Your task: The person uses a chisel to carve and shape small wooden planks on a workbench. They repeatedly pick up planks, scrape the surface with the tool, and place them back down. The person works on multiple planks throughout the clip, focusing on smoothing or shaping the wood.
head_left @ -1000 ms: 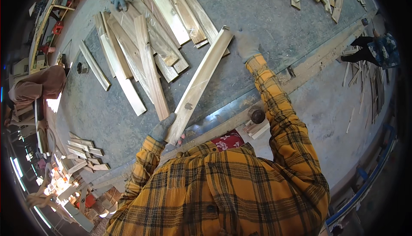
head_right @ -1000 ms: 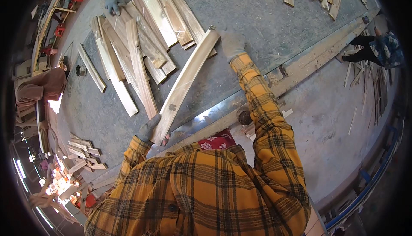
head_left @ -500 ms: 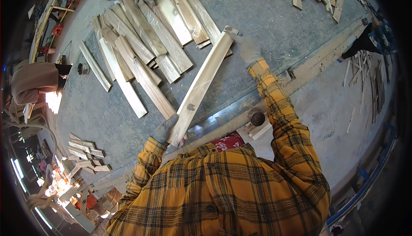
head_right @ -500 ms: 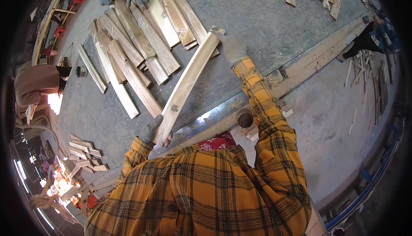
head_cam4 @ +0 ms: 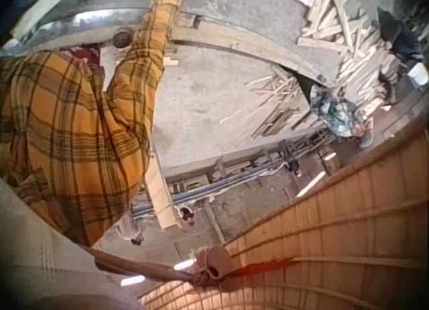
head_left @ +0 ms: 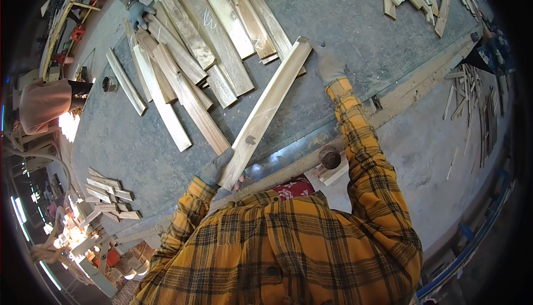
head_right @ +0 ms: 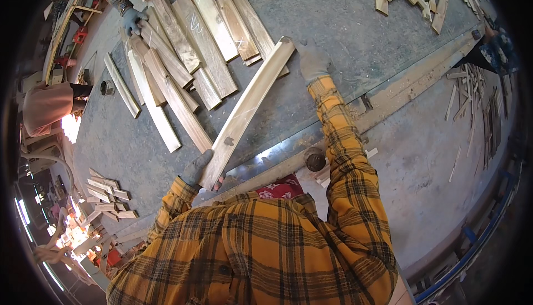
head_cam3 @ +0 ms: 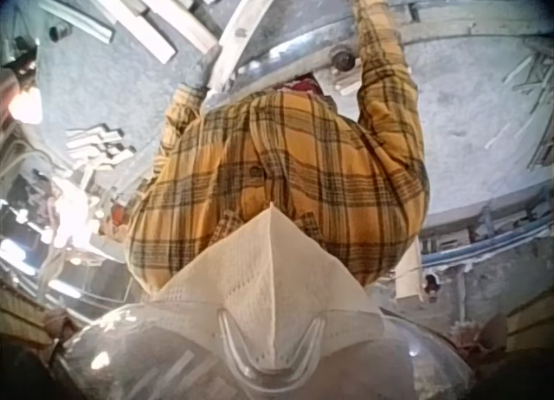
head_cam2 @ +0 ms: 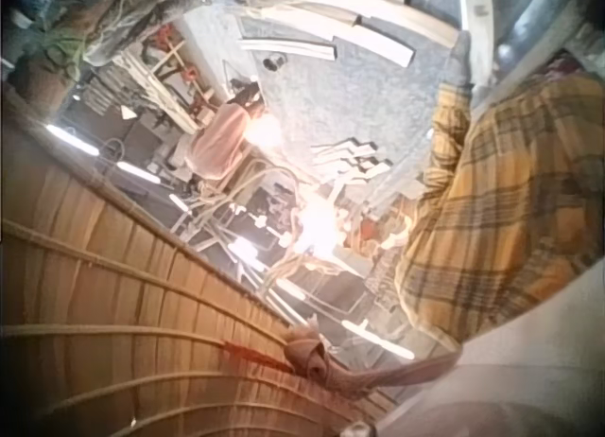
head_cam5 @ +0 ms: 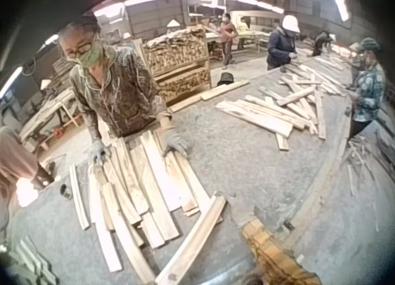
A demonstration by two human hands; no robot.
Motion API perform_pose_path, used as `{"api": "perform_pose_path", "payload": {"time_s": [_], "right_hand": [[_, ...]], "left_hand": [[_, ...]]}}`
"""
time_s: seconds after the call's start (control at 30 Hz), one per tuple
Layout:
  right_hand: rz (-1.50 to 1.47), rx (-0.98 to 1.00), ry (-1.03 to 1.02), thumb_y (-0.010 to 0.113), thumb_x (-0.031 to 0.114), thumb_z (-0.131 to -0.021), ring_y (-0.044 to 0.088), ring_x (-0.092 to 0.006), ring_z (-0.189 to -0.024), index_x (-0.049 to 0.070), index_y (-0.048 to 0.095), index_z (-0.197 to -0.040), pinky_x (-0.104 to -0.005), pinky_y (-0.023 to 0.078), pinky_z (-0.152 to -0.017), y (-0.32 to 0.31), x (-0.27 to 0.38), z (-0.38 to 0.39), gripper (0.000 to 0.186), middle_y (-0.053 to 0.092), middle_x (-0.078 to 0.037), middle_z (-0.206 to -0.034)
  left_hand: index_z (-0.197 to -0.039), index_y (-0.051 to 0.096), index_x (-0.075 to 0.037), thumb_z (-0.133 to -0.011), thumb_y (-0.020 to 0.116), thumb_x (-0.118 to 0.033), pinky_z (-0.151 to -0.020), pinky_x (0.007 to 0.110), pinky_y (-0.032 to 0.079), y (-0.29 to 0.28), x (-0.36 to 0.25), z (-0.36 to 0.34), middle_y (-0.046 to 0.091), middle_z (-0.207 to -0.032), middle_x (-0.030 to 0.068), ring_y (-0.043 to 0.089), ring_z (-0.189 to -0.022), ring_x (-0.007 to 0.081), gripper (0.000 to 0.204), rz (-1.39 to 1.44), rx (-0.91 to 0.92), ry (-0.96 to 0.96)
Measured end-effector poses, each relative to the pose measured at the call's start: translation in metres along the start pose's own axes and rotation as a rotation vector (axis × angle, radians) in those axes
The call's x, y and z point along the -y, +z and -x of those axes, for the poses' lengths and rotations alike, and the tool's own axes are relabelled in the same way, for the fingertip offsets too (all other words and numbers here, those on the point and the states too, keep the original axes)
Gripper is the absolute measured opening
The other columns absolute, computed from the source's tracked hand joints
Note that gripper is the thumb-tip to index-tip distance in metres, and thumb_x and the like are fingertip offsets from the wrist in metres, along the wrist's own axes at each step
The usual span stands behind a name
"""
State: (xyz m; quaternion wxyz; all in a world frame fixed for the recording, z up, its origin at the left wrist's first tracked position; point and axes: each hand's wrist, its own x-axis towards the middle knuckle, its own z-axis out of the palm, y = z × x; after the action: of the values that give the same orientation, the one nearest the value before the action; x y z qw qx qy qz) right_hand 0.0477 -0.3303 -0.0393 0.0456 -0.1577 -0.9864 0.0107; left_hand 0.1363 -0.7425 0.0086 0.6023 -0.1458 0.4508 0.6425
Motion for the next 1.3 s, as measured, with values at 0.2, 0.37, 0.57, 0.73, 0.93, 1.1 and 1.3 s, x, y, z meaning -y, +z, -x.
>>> {"api": "perform_pose_path", "payload": {"time_s": [0.2, 0.37, 0.57, 0.73, 0.93, 1.1, 1.3], "right_hand": [[-0.01, -0.022, -0.022, 0.048, 0.008, -0.088, 0.065, -0.0316, -0.085, 0.03, 0.056, -0.125, -0.041, 0.054, -0.071, 0.003, 0.001, 0.003, 0.044, 0.055, -0.01, -0.11], [-0.026, -0.049, -0.045, 0.052, 0.006, -0.084, 0.064, -0.0315, -0.082, 0.033, 0.059, -0.122, -0.0409, 0.053, -0.069, -0.002, 0.005, 0.009, 0.047, 0.058, -0.012, -0.101], [-0.789, -0.31, 0.08, 0.061, 0.009, -0.085, 0.057, -0.0204, -0.065, 0.015, 0.071, -0.105, -0.0318, 0.047, -0.059, -0.021, 0.008, 0.048, 0.024, 0.062, -0.009, -0.082], [-1.645, 0.278, 0.599, 0.065, 0.014, -0.086, 0.05, -0.0069, -0.061, 0.004, 0.034, -0.142, -0.0196, 0.042, -0.049, -0.086, 0.052, 0.095, 0.064, 0.053, -0.001, -0.086], [-1.539, -0.192, 0.624, 0.069, 0.031, -0.085, 0.04, -0.0039, -0.047, -0.002, 0.059, -0.115, -0.0165, 0.03, -0.039, -0.132, -0.077, -0.006, 0.046, 0.053, -0.001, -0.071], [-0.824, -0.301, 0.415, 0.061, 0.041, -0.089, 0.041, -0.0057, -0.049, 0.002, 0.066, -0.107, -0.0218, 0.033, -0.043, -0.154, -0.129, -0.041, 0.043, 0.057, -0.002, -0.072], [-0.861, 0.122, 0.147, 0.061, 0.013, -0.088, 0.05, -0.0084, -0.059, 0.005, 0.066, -0.11, -0.0246, 0.042, -0.051, -0.129, -0.01, 0.097, 0.024, 0.057, -0.001, -0.073]], "left_hand": [[-0.104, 0.056, -0.001, -0.095, 0.043, -0.053, -0.044, 0.034, 0.053, 0.002, -0.004, 0.002, 0.063, -0.071, 0.0142, 0.064, -0.053, 0.0236, 0.054, -0.053, -0.013, -0.006], [-0.106, 0.055, -0.001, -0.094, 0.045, -0.052, -0.044, 0.034, 0.053, -0.001, -0.002, 0.002, 0.063, -0.071, 0.0141, 0.063, -0.051, 0.024, 0.053, -0.043, -0.024, -0.009], [-0.112, 0.05, 0.002, -0.095, 0.045, -0.051, -0.042, 0.031, 0.052, 0.022, -0.001, -0.001, 0.061, -0.069, 0.0147, 0.061, -0.048, 0.0223, 0.056, -0.091, -0.043, 0.032], [-0.117, 0.046, 0.002, -0.097, 0.041, -0.042, -0.044, 0.033, 0.055, 0.101, -0.028, -0.069, 0.06, -0.082, 0.0139, 0.064, -0.062, 0.0215, 0.049, -0.076, -0.09, 0.078], [-0.145, 0.026, -0.007, -0.085, 0.057, -0.055, -0.08, 0.041, 0.051, 0.125, -0.109, -0.09, 0.054, -0.11, 0.022, 0.059, -0.099, 0.0293, 0.082, -1.265, -0.66, 0.319], [-0.149, 0.012, -0.006, -0.079, 0.067, -0.047, -0.079, 0.042, 0.052, 0.059, -0.089, -0.121, 0.039, -0.123, 0.0212, 0.058, -0.094, 0.0348, 0.098, -1.332, -1.027, 0.146], [-0.149, 0.003, -0.008, -0.069, 0.077, -0.039, -0.085, 0.043, 0.051, 0.027, -0.059, -0.118, 0.034, -0.126, 0.019, 0.056, -0.1, 0.0357, 0.113, -0.905, -1.16, 0.217]]}}
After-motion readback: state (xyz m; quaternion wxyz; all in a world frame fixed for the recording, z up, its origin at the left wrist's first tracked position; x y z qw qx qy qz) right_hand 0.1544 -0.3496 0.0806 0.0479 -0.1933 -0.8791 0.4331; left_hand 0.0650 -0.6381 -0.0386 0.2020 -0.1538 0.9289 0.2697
